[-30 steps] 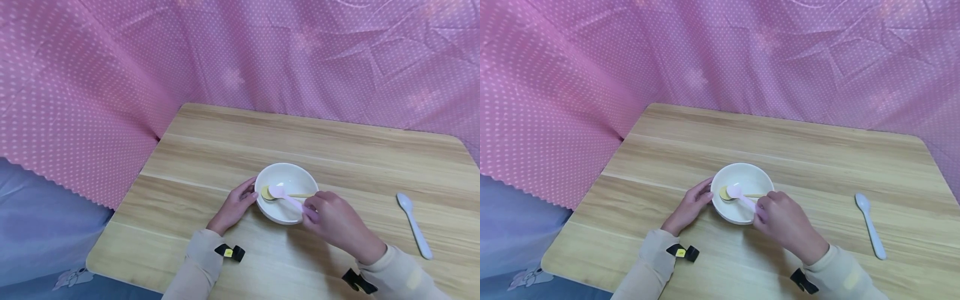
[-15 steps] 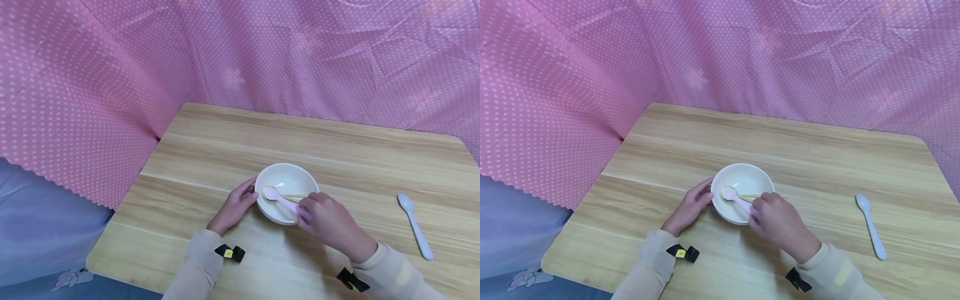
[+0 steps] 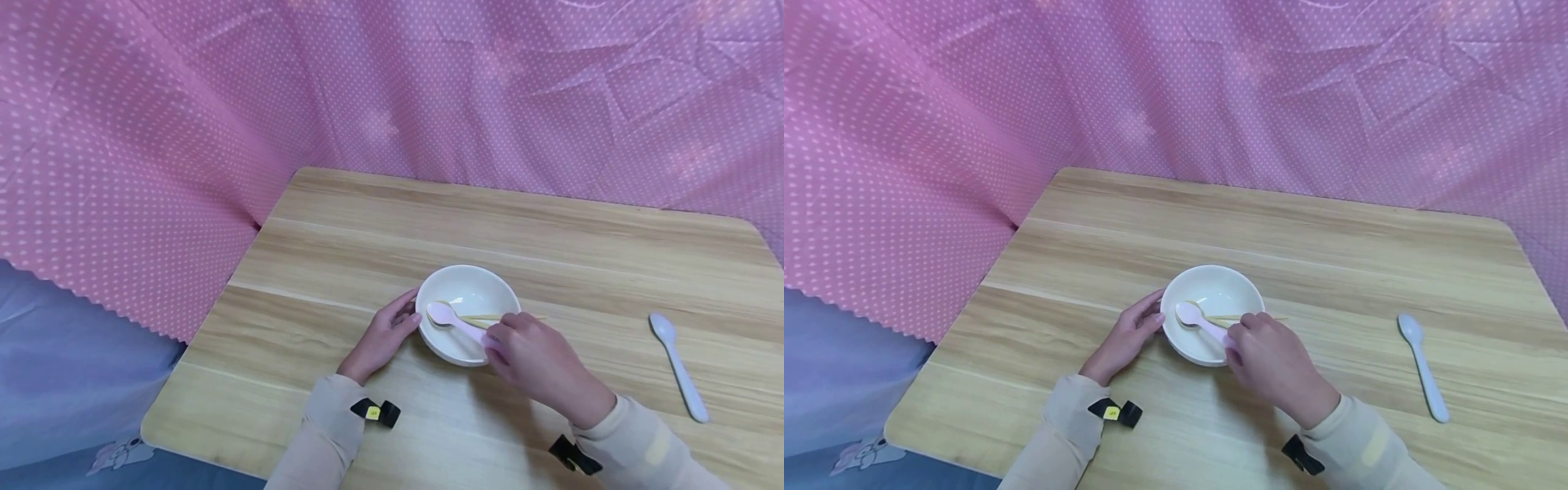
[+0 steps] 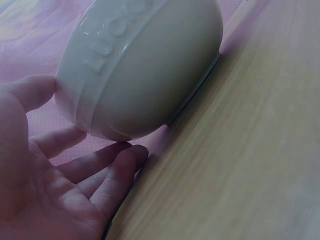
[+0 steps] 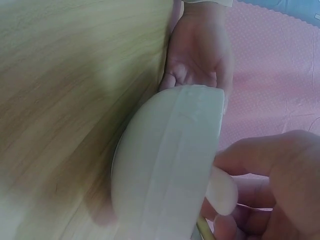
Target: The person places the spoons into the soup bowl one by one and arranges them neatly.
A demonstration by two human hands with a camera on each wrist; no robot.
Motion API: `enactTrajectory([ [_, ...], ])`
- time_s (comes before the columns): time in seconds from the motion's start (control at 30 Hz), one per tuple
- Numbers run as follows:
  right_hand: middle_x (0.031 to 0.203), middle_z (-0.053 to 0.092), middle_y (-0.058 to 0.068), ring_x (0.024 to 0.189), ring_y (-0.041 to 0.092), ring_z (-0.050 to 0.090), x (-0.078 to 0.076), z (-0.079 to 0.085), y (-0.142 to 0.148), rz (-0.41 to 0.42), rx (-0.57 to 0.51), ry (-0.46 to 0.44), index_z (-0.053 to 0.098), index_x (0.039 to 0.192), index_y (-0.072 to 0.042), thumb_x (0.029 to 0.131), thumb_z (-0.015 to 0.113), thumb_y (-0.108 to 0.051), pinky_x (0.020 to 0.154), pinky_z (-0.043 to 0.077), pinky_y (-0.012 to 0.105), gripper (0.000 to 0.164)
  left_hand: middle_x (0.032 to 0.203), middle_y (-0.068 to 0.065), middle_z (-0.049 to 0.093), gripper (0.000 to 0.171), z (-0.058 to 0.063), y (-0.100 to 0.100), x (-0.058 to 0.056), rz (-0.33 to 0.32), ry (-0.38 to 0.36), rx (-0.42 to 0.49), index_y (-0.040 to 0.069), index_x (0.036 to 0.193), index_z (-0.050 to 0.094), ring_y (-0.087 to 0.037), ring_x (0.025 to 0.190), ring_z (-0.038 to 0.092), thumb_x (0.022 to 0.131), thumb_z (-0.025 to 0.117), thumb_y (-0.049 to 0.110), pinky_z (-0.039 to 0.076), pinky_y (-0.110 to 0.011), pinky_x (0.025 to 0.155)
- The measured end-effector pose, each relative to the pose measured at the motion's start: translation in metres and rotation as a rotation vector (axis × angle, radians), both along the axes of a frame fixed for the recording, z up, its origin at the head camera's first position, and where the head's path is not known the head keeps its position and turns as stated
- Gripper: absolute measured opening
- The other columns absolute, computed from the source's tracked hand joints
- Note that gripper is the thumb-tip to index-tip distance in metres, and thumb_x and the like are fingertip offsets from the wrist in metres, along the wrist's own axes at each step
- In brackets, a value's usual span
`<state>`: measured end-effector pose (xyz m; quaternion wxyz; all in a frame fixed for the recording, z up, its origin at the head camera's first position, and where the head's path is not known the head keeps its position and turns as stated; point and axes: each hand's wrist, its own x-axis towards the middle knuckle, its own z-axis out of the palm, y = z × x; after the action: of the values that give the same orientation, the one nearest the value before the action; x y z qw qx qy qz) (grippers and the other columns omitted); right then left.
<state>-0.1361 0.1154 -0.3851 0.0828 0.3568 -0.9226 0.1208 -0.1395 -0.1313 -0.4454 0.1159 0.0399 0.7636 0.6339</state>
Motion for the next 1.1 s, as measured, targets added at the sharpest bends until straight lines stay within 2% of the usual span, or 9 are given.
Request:
enactTrajectory([
  [0.07,0.063,0.042,-0.007,0.058,0.01,0.039,0.0,0.001,0.0,-0.001,0.005,-0.006,0.06,0.068,-0.016,0.073,0.073,-0.012,0.047,0.035,0.02,0.014,0.139,-0.015,0.048,0.051,0.006,0.001,0.002,-0.002,0.006,0.0,0.01,0.146,0.034,-0.022,0.129,0.046,0.098,0.049,0.02,0.037,-0.032,0.109],
  [0.2,0.063,0.044,-0.007,0.057,0.008,0.038,0.001,0.002,0.001,-0.01,-0.01,-0.016,0.066,0.073,-0.013,0.076,0.072,-0.013,0.047,0.035,0.019,0.007,0.139,-0.014,0.048,0.051,0.007,0.002,0.002,-0.003,0.009,0.003,0.01,0.146,0.034,-0.022,0.129,0.045,0.098,0.049,0.021,0.037,-0.031,0.109],
  [0.33,0.066,0.05,-0.005,0.058,0.006,0.042,0.001,0.002,0.005,-0.033,-0.088,-0.018,0.071,0.081,-0.008,0.078,0.072,-0.015,0.047,0.039,0.019,0.007,0.139,-0.015,0.048,0.051,0.008,0.002,0.003,-0.006,0.013,0.005,0.01,0.146,0.034,-0.022,0.129,0.046,0.098,0.049,0.02,0.037,-0.031,0.109],
  [0.5,0.076,0.06,-0.001,0.062,0.008,0.052,0.002,0.0,0.015,-0.068,-0.18,-0.002,0.071,0.085,-0.006,0.075,0.074,-0.014,0.052,0.047,0.024,0.013,0.139,-0.015,0.048,0.051,0.005,0.002,0.002,-0.004,0.019,-0.001,0.01,0.146,0.034,-0.023,0.129,0.046,0.098,0.049,0.019,0.038,-0.031,0.108],
  [0.73,0.077,0.061,-0.002,0.064,0.009,0.053,0.002,-0.003,0.028,-0.111,-0.248,0.003,0.07,0.084,-0.007,0.077,0.07,-0.014,0.053,0.048,0.024,0.01,0.139,-0.01,0.049,0.051,-0.022,-0.001,-0.008,0.019,0.009,0.006,0.019,0.146,0.035,-0.019,0.128,0.046,0.098,0.051,0.023,0.037,-0.03,0.109],
  [0.9,0.077,0.061,-0.003,0.064,0.01,0.053,0.003,-0.005,0.035,-0.139,-0.287,0.023,0.069,0.083,-0.007,0.076,0.07,-0.011,0.053,0.048,0.024,0.009,0.135,-0.009,0.052,0.05,-0.026,0.0,-0.008,0.03,0.04,0.009,0.021,0.145,0.038,-0.019,0.126,0.049,0.097,0.052,0.026,0.039,-0.031,0.108],
  [1.1,0.077,0.061,-0.007,0.064,0.009,0.051,0.007,-0.004,0.044,-0.166,-0.329,0.049,0.07,0.082,-0.01,0.075,0.071,-0.01,0.051,0.046,0.02,0.007,0.135,-0.007,0.052,0.05,-0.025,0.0,-0.008,0.036,0.023,-0.002,0.024,0.144,0.038,-0.017,0.126,0.049,0.097,0.052,0.028,0.039,-0.029,0.107],
])
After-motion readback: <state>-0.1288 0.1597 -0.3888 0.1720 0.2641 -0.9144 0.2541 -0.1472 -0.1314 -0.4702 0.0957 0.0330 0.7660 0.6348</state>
